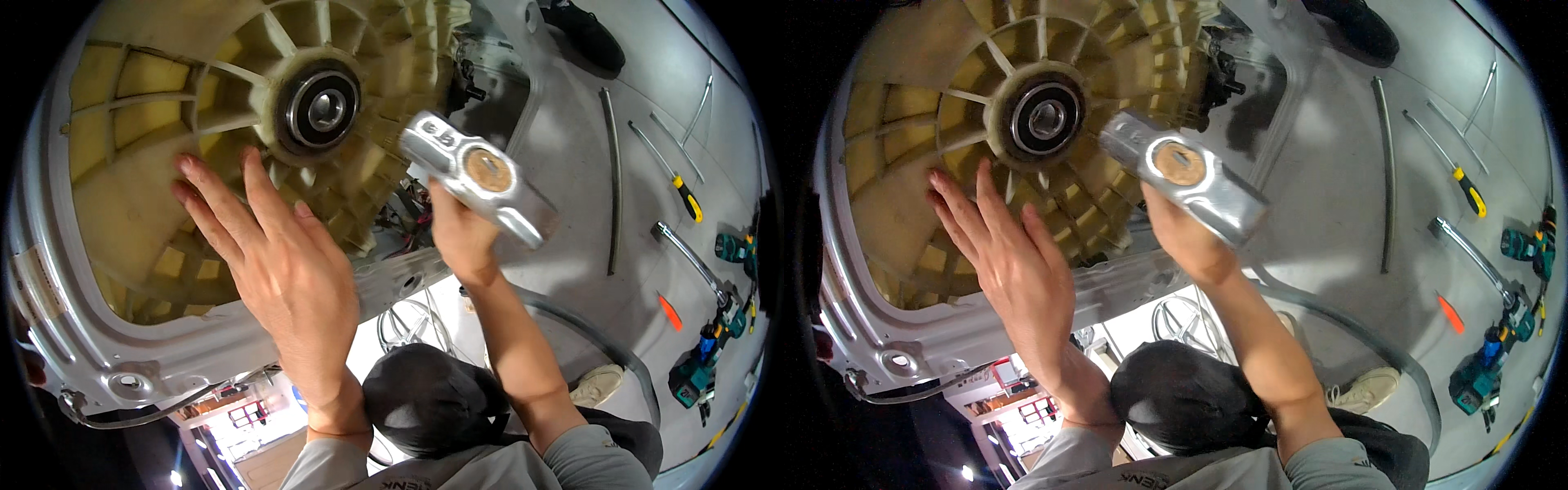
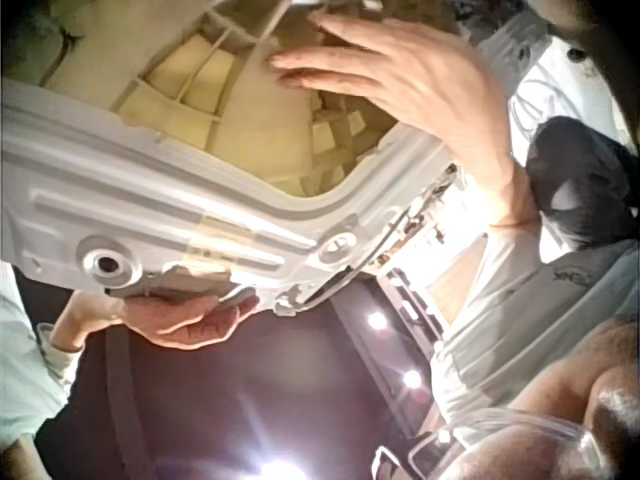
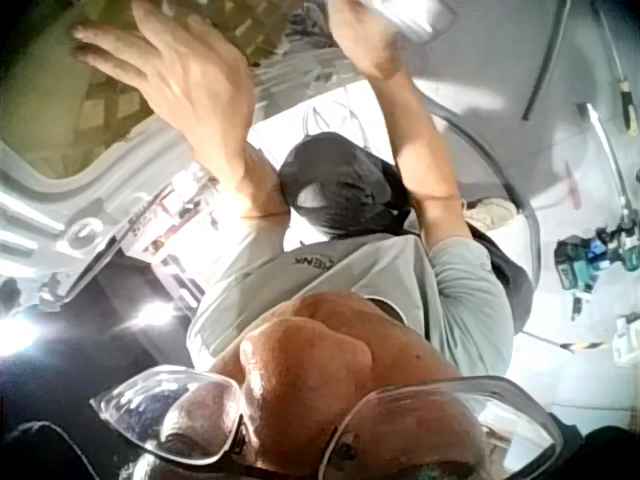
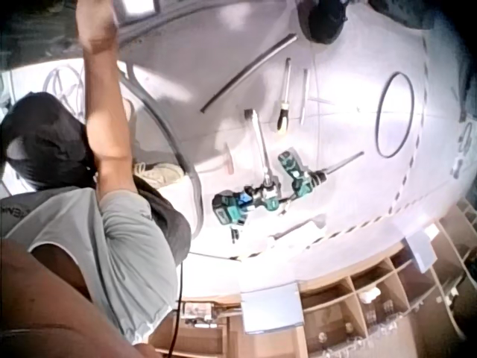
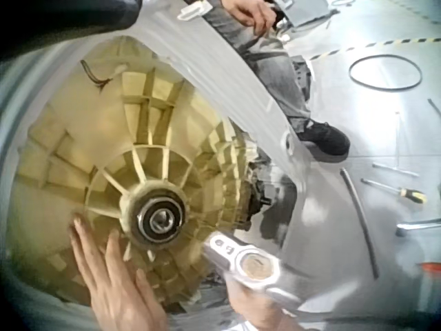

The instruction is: The person hammers a bearing into the rear housing of a washing machine tub, then moves to a separate tub assembly and hammers a bearing into the center of the inner drum.

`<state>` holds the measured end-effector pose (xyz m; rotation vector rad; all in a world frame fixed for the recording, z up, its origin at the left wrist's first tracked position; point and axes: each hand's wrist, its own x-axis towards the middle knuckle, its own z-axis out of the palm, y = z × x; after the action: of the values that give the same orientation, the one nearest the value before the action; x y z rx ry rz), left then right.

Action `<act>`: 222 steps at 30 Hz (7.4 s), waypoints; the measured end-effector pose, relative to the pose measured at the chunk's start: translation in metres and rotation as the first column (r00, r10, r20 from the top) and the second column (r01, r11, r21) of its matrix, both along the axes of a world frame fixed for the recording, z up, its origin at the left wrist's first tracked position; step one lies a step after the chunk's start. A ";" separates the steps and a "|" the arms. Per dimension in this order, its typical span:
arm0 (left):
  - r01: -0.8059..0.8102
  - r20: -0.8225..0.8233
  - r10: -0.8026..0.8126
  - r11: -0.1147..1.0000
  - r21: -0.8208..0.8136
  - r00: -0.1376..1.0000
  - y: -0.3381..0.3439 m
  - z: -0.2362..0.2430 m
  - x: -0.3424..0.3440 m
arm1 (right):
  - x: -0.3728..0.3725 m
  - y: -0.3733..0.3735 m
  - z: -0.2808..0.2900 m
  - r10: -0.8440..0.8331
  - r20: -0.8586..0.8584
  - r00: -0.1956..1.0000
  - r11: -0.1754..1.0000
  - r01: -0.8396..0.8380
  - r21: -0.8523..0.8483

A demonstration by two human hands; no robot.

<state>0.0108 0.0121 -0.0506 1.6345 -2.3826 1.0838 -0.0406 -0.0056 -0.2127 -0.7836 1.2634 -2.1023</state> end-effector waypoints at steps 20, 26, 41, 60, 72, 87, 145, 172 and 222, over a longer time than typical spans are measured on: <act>-0.016 -0.003 0.016 1.000 -0.004 1.000 -0.002 -0.002 0.000 | -0.002 -0.003 -0.007 0.096 -0.037 0.995 0.995 -0.098 -0.034; -0.043 -0.042 0.044 0.999 0.012 0.998 0.000 -0.001 0.003 | -0.019 0.032 0.024 0.061 -0.263 0.963 0.992 -0.087 -0.090; -0.022 -0.033 0.023 1.000 0.020 0.999 -0.002 0.005 0.002 | -0.048 0.020 0.049 0.075 -0.187 0.980 0.966 -0.118 -0.231; -0.029 -0.044 0.031 0.999 0.042 0.999 0.001 0.002 0.007 | -0.061 0.022 0.075 -0.066 -0.425 0.903 0.998 0.049 -0.050; -0.034 -0.048 0.036 0.998 0.051 0.998 0.003 0.004 -0.001 | -0.066 0.001 0.056 -0.206 -0.245 0.948 0.978 0.207 -0.020; -0.052 0.009 0.052 0.999 0.013 0.999 0.001 0.002 -0.004 | -0.065 -0.030 0.035 0.036 0.099 0.994 0.999 -0.037 0.014; 0.036 -0.019 -0.036 0.999 0.005 0.999 -0.007 -0.003 0.002 | 0.006 -0.031 -0.009 0.052 -0.402 0.914 0.999 -0.042 0.034; 0.026 -0.050 -0.023 0.998 0.049 0.998 -0.002 0.004 0.003 | -0.030 0.034 0.044 0.064 -0.333 0.941 0.995 -0.088 -0.056; 0.005 -0.004 -0.005 1.000 -0.016 1.000 -0.001 -0.003 0.005 | -0.069 0.011 0.058 -0.111 -0.097 0.989 0.993 0.115 0.037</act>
<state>0.0153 0.0112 -0.0532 1.6236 -2.3675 1.0955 -0.1093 0.0057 -0.1550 -0.8192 1.4284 -2.1416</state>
